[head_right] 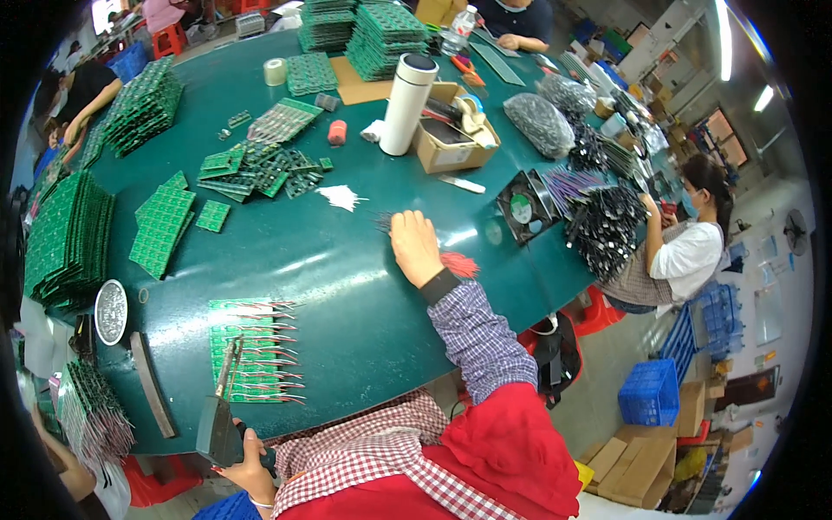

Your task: The person solders wires onto a circuit board using a soldering iron, then picks up additional wires from the table to solder onto the board.

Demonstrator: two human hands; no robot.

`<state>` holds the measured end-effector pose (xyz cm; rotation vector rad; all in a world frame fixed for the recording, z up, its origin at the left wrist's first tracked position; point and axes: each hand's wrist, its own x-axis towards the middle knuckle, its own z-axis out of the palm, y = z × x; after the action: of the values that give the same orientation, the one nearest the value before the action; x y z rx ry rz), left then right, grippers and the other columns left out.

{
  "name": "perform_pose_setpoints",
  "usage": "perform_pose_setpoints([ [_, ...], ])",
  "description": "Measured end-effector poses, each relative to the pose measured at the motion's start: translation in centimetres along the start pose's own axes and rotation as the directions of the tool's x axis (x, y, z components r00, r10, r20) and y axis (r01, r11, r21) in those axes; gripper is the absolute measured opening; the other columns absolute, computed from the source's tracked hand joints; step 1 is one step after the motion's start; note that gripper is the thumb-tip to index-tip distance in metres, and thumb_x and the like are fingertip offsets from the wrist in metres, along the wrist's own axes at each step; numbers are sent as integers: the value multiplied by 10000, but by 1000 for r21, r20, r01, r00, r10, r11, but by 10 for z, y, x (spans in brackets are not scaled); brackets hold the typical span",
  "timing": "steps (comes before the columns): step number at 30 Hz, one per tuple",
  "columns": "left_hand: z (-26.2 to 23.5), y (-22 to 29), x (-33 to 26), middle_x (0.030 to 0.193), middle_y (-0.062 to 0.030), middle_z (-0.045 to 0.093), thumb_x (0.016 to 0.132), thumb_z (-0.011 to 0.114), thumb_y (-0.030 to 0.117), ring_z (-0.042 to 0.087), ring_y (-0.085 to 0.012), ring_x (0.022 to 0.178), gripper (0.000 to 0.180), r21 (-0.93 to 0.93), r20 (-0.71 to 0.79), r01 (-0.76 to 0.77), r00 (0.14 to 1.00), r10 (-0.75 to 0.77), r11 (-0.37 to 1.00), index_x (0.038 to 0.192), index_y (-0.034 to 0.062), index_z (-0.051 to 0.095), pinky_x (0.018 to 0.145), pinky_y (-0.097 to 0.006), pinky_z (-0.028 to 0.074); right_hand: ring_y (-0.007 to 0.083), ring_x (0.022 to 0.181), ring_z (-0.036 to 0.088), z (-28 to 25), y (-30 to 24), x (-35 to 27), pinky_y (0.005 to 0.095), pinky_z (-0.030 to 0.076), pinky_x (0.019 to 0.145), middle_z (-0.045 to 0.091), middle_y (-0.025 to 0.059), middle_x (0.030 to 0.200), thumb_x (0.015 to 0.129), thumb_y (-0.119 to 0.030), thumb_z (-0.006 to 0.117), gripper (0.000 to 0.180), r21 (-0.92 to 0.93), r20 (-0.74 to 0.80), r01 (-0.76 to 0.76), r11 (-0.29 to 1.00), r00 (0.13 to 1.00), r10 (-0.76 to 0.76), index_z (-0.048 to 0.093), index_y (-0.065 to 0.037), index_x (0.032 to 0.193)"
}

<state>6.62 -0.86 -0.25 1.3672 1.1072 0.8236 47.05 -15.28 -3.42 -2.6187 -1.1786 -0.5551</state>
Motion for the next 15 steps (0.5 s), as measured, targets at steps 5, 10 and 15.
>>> perform_pose_setpoints([
  [5, -5, -6, 0, 834, -89, 595, 819, 626, -64, 505, -103, 559, 305, -42, 27, 11, 1000, -10, 999, 1112, -68, 544, 485, -242, 401, 324, 845, 516, 7, 8, -7, 431, 434, 733, 523, 136, 854, 810, -50, 608, 113, 143, 4, 16, 990, 1000, -16, 526, -42, 887],
  [10, -6, -27, -1, 825, -90, 600, 808, 642, -72, 502, -100, 534, 319, -116, 10, -3, 1000, 4, 993, 1110, -72, 540, 474, -245, 400, 323, 851, 522, -7, 6, -5, 430, 444, 736, 526, 132, 859, 808, -20, 592, 79, 154, 39, -8, 988, 999, 2, 548, -46, 869],
  [15, 3, -14, -4, 882, -105, 619, 782, 669, -93, 520, -106, 544, 343, -202, -65, -6, 998, -8, 979, 1099, -58, 543, 472, -248, 413, 326, 857, 534, -14, -3, 2, 426, 450, 734, 535, 123, 860, 817, -19, 588, 70, 144, 33, 2, 990, 999, -7, 538, -41, 860],
])
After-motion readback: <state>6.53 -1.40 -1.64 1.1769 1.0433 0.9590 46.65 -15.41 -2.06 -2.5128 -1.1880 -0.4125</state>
